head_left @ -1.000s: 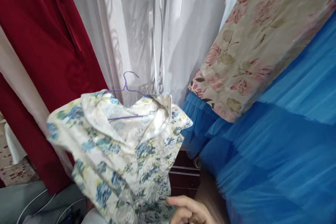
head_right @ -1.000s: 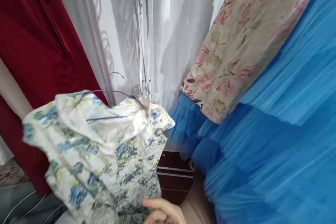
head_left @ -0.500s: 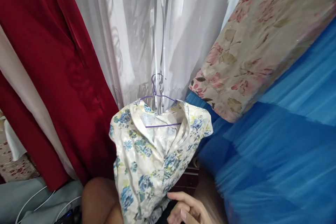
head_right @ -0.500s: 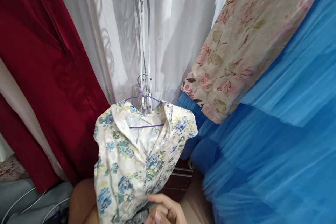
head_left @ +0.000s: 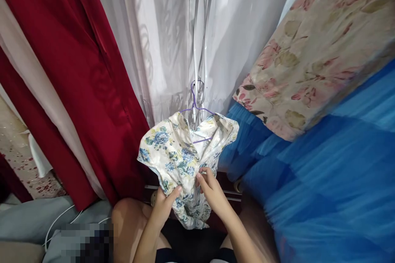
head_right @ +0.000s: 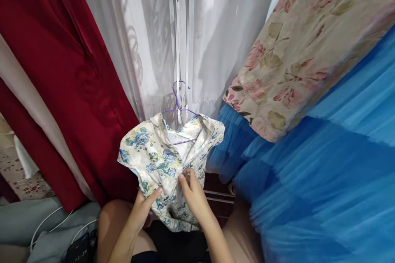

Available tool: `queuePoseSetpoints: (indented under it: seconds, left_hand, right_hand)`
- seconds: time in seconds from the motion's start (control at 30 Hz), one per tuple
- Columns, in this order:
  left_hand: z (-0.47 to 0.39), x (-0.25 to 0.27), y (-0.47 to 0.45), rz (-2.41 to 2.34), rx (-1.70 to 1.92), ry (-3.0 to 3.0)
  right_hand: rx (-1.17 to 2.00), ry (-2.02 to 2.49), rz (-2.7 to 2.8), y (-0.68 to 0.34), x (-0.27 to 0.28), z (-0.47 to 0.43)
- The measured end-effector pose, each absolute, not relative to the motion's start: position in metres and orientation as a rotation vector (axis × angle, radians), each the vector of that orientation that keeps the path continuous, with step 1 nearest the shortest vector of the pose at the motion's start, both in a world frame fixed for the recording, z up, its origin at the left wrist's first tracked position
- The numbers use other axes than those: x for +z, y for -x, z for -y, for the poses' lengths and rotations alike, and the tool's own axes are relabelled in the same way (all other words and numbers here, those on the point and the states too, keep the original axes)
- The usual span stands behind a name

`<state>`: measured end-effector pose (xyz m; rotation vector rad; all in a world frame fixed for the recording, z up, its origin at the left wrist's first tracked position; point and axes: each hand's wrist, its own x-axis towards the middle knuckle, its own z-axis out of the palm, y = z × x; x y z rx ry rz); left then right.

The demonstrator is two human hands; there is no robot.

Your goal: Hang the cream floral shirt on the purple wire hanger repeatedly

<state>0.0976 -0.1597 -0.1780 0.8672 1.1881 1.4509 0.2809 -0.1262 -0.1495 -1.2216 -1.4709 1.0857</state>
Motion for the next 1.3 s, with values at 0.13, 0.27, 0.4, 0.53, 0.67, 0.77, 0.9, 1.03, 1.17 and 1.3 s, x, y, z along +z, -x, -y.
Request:
queuePoseSetpoints:
  seconds: [0.13,0.27,0.4,0.53,0.67,0.77,0.9,1.03,1.17,1.3]
  left_hand:
    - [0.157,-0.187,-0.103,-1.109,1.445,-0.884]
    - [0.155,-0.192,-0.096,-1.4,1.765,-0.987]
    - [0.157,-0.19,-0.107,-1.651,2.086,-1.31]
    - [0.157,-0.181,-0.147,-1.33,1.598,-1.667]
    - [0.151,-0.175,-0.168,-1.276,1.48,-1.632]
    - [0.149,-0.172,-0.161,-1.285,1.438,-1.711]
    - [0.146,-0.172,-0.148,-1.27,1.36,-1.742]
    - [0.137,-0.186,-0.15,-1.255,1.38,-1.696]
    - [0.129,-0.198,-0.153,-1.252,1.383,-1.67]
    - [0.121,-0.163,-0.138,-1.234,1.648,-1.664]
  right_hand:
    - [1.095,1.123,1.403,-0.261,-0.147,0.118]
    - [1.158,1.1,1.31,-0.263,-0.148,0.128]
    - [1.207,1.136,1.217,-0.272,-0.147,0.144]
    - [1.361,1.08,1.234,-0.269,-0.135,0.159]
    - [1.44,1.031,1.191,-0.268,-0.12,0.158]
    - [1.397,1.023,1.14,-0.273,-0.098,0.141]
    - [1.206,0.927,1.157,-0.278,-0.044,0.099]
    - [1.113,0.779,1.167,-0.273,0.009,0.065]
    - [1.082,0.768,1.132,-0.266,0.02,0.064]
    - [1.001,0.865,1.2,-0.262,0.001,0.079]
